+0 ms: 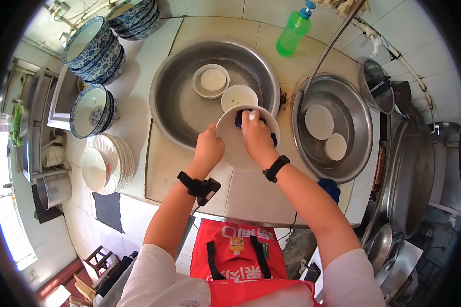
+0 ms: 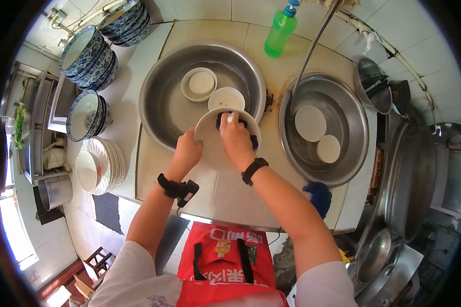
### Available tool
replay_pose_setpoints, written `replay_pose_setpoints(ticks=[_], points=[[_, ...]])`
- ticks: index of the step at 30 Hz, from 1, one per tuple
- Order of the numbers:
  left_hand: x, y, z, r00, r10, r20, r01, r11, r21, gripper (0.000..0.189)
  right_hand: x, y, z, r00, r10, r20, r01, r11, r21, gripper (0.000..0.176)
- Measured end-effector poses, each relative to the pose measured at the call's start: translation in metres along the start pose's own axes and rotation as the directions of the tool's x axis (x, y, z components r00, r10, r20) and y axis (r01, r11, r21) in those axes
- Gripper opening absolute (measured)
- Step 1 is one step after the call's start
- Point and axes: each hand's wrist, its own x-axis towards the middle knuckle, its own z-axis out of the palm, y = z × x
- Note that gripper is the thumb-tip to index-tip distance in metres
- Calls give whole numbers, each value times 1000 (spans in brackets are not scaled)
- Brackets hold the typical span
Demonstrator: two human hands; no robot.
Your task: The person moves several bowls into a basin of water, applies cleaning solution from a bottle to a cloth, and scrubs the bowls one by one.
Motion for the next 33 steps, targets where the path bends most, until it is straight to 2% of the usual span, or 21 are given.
replay_pose_setpoints(ticks=[1,2,4,5,6,8,9,10,12,13,16,18,19,20,21,23,28,30,31,32,33], points=[[3,2,3,1000,17,-16,-17,1000,-8,38,2,2,5,991,11,-135,17,979,203,43],[5,3,4,999,34,-29,-35,999,-16,39,3,4,9,991,13,-135,15,979,203,43],[12,5,1,1000,25,-13,-25,1000,-10,39,9,-3,4,993,-77,-89,116,773,624,44],[16,5,-3,1000,16,1,-16,1000,-2,40,9,-5,0,980,-196,-46,173,703,690,43],[21,3,-9,1000,18,2,-18,1000,-2,40,11,-5,-4,980,-195,-48,174,703,689,43],[29,-1,-21,996,-6,90,17,993,-120,42,17,0,-10,924,-359,129,132,619,774,43],[26,14,-30,979,-111,172,156,947,-281,42,19,2,-13,919,-361,156,124,642,756,37],[26,16,-33,979,-110,173,156,948,-278,42,20,4,-17,920,-360,155,123,641,758,37],[29,17,-37,951,-177,254,251,920,-300,41,21,8,-30,797,-447,407,88,752,654,30],[31,16,-38,951,-175,256,250,921,-300,41,18,4,-43,764,-480,431,148,781,607,26],[33,15,-38,946,-159,282,238,931,-276,39,6,-1,-63,743,-477,469,190,823,536,35],[33,19,-39,918,-180,352,296,904,-308,38,-2,-4,-72,725,-479,494,233,847,478,40],[36,16,-40,919,-182,350,297,904,-309,38,-8,-3,-68,734,-527,429,404,846,348,37],[39,11,-41,873,-194,448,368,864,-343,40,-11,-1,-64,726,-581,368,550,812,195,35],[40,12,-42,817,-195,543,440,819,-368,42,-12,-2,-59,725,-581,370,550,812,195,35],[38,16,-45,809,-192,556,465,788,-404,42,-11,-4,-49,750,-540,381,588,809,-10,29],[43,26,-59,776,-238,585,538,734,-414,38,20,-11,-88,652,-582,487,578,796,179,28],[46,38,-75,711,-298,637,535,817,-215,38,29,-12,-95,621,-587,520,547,800,249,30],[51,32,-78,713,-298,635,535,816,-219,38,34,-11,-98,605,-596,528,452,803,389,33],[56,21,-80,634,-296,714,559,813,-160,41,40,-8,-100,588,-608,534,344,785,516,37],[61,12,-81,548,-294,783,577,811,-99,46,46,-6,-101,584,-611,535,348,783,515,37]])
